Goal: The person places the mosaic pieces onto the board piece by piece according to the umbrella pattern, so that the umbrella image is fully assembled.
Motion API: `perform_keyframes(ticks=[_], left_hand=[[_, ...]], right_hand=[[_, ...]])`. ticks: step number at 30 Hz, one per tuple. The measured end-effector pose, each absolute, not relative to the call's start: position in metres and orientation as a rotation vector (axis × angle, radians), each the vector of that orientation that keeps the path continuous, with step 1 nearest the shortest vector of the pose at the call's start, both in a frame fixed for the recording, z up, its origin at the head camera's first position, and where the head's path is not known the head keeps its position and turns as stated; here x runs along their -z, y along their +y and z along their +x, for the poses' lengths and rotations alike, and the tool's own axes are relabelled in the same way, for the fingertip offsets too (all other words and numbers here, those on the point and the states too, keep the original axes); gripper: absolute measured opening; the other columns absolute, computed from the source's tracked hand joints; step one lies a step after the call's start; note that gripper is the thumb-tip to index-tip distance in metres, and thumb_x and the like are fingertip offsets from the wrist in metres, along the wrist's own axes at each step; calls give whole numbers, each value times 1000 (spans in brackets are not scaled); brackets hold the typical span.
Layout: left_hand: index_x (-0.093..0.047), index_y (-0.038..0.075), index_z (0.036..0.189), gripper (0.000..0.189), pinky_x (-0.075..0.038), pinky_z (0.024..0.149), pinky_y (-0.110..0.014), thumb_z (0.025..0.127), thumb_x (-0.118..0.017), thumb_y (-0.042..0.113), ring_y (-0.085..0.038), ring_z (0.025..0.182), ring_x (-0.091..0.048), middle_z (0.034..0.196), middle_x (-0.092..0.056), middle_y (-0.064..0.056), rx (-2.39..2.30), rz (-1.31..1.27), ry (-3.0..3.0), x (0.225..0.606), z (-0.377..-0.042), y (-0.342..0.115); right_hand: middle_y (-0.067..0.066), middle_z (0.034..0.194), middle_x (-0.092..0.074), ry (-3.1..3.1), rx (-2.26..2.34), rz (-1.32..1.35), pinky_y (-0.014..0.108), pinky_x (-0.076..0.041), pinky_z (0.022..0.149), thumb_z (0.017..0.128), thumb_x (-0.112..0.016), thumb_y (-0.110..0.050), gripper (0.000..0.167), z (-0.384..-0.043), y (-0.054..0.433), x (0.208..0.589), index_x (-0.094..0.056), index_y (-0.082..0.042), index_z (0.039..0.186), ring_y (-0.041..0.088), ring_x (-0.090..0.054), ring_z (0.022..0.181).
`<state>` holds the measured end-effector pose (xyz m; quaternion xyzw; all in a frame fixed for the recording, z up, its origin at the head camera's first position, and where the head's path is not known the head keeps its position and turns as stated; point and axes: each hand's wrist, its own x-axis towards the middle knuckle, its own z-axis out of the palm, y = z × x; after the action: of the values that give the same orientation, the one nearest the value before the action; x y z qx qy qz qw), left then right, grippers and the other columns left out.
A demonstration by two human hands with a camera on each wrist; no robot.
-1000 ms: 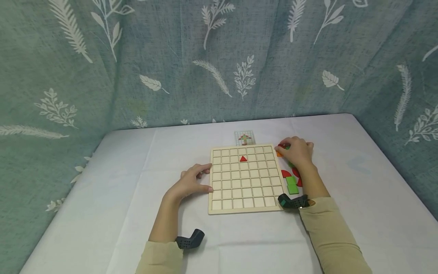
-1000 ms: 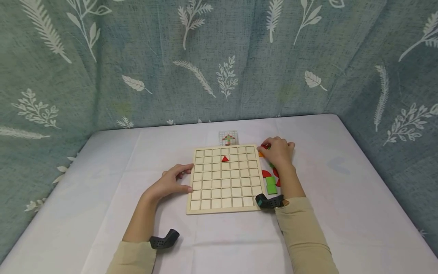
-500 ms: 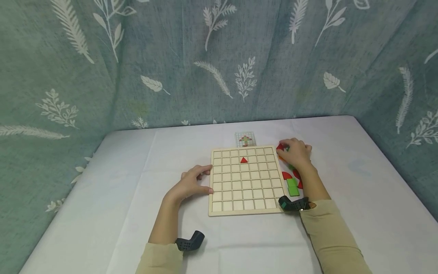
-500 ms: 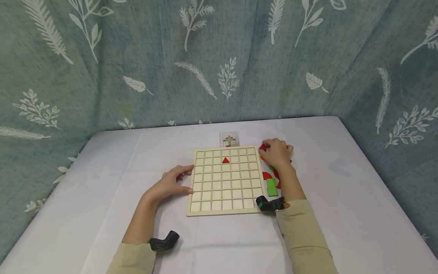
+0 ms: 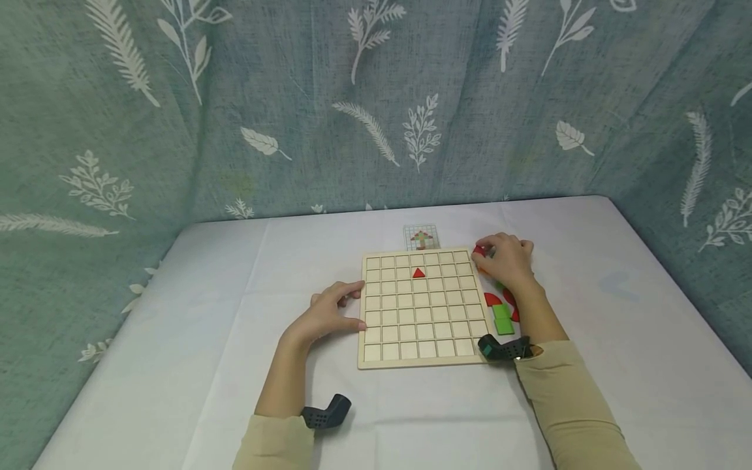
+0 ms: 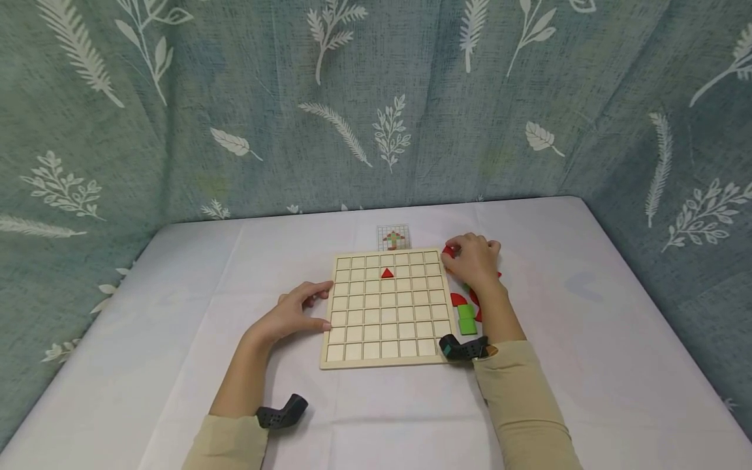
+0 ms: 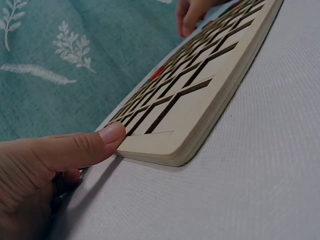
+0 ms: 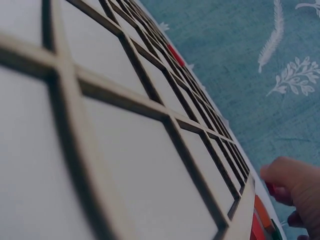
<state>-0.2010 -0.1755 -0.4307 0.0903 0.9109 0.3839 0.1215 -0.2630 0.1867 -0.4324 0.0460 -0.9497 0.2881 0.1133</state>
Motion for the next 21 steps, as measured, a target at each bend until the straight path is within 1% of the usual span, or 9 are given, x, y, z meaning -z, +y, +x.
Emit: perform_keyframes(ticks=[4, 8, 13, 18, 21], left_hand=[[-51, 22, 137, 90, -26, 83, -37, 57, -90, 34, -17, 97, -39, 109, -56, 6, -1124, 260, 2656, 431, -201, -175], [-51, 20, 137, 90, -24, 84, -38, 57, -90, 33, -17, 97, -40, 109, -56, 5, -1121, 271, 2660, 433, -202, -175], [-50, 19, 137, 91, -23, 85, -37, 57, -89, 33, -17, 97, -41, 109, -56, 4, -1120, 289, 2663, 433, -203, -176], [-51, 19, 137, 90, -23, 84, -38, 57, -89, 33, -17, 96, -41, 109, -57, 4, -1119, 292, 2664, 432, -203, -176], [-51, 19, 137, 90, -24, 83, -38, 57, -89, 34, -17, 96, -40, 109, -56, 4, -1124, 288, 2660, 431, -203, -176]], right_hand=[[16, 101, -64, -2757, -980, 221, 55, -19, 93, 85, -65, -25, 30, -262, 185, 430, -69, -3, 105, 34, -52, 99], [14, 100, -64, -2743, -1057, 298, 54, -19, 93, 85, -68, -24, 29, -261, 180, 427, -69, -4, 105, 31, -52, 90], [13, 96, -64, -2710, -1099, 425, 53, -18, 89, 84, -68, -21, 27, -260, 171, 425, -70, -3, 103, 27, -50, 80], [9, 91, -63, -2709, -1141, 529, 53, -18, 88, 83, -70, -20, 25, -257, 162, 425, -71, -4, 102, 24, -46, 78], [8, 92, -64, -2748, -1182, 571, 53, -18, 91, 83, -72, -20, 26, -254, 155, 422, -70, -5, 104, 24, -47, 80]])
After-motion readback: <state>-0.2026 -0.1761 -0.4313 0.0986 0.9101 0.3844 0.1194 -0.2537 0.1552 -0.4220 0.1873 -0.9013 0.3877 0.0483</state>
